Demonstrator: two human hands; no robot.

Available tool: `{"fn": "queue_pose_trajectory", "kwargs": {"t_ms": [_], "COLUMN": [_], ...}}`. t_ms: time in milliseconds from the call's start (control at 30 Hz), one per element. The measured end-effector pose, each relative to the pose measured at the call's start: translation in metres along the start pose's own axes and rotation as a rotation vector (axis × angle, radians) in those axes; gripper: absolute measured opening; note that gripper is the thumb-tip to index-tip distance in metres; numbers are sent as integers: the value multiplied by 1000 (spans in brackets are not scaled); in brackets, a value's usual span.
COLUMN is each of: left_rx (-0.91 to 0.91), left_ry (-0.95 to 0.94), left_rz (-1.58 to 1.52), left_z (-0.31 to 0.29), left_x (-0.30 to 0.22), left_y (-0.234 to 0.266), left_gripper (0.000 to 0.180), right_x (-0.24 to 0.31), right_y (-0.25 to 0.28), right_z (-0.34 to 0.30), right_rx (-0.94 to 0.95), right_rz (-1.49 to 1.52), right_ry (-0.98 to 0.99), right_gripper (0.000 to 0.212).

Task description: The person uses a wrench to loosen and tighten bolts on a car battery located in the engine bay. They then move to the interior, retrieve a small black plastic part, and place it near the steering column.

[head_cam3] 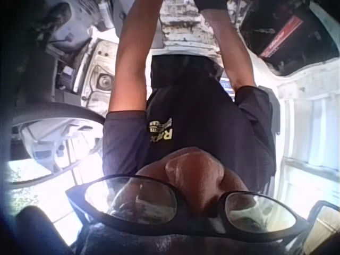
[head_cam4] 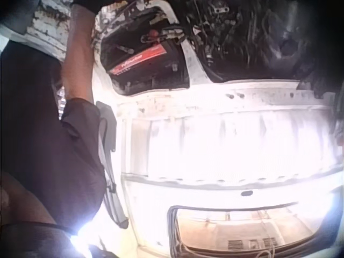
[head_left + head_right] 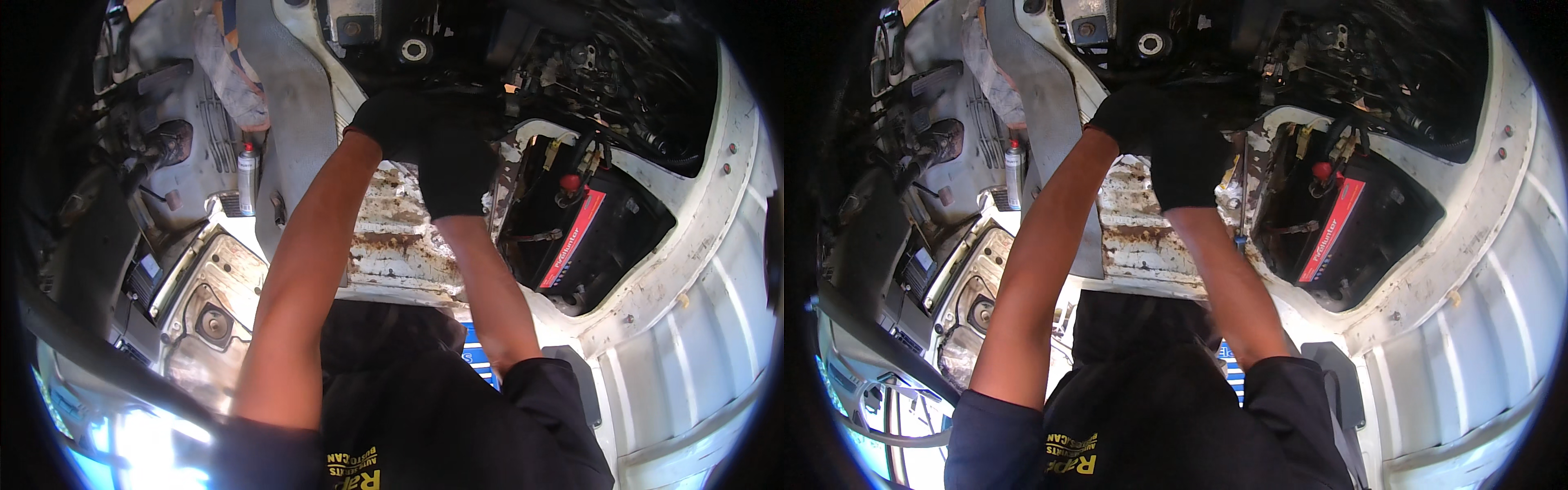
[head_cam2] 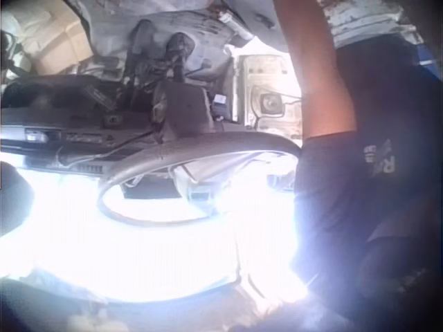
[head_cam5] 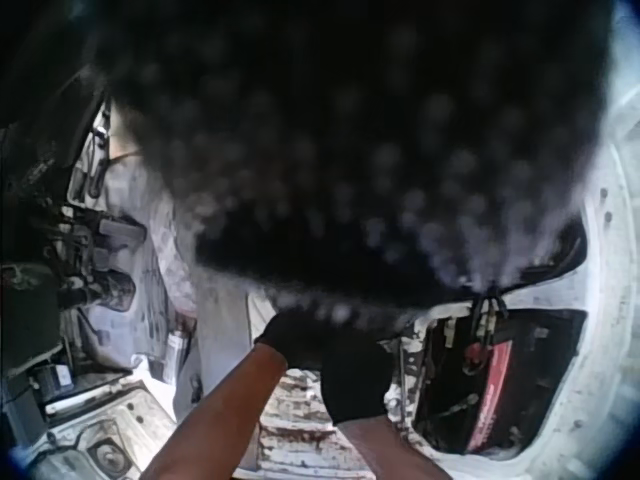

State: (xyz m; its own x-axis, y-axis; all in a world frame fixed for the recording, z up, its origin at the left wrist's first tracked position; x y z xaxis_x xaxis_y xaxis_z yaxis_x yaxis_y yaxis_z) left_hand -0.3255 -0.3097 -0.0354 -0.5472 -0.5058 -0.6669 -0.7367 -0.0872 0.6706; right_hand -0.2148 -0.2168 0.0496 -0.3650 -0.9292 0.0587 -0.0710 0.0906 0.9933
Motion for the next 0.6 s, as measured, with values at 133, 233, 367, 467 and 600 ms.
{"fn": "queue_pose_trajectory", "kwargs": {"t_ms": [133,233,367,467,600], "left_rx": [102,146,245,259,158], "left_ry": [-3,-19,-1,-9,-43], "left_rz": [-27,2,23,33,17], "left_z": [4,2,6,5,2], "left_x": [-31,-45,-39,-39,-31], "left_y": [30,43,38,37,25], "left_gripper": [55,69,73,73,73], "right_x": [-50,-121,-140,-130,-81], "right_y": [4,-13,-5,-7,23], "right_z": [9,14,31,23,25], "right_rx": [199,219,472,353,440], "right_rz": [26,157,350,155,-236], "right_ry": [172,222,29,136,94], "right_gripper": [19,24,30,28,24]}}
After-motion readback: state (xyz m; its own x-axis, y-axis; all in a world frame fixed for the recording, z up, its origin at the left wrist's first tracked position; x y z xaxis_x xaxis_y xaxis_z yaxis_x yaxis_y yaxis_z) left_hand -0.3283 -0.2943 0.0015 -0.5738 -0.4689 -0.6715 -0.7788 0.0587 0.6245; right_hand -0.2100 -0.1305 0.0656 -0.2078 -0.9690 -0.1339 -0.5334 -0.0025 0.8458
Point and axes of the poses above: each hand's wrist, its own z-axis towards the middle knuckle, its own y-axis out of the back of the hand, x = y × z, the point moved 1 cm from there along z, towards the middle knuckle, and after that the axes turned 13 degrees about -z, right-handed, at the moved point
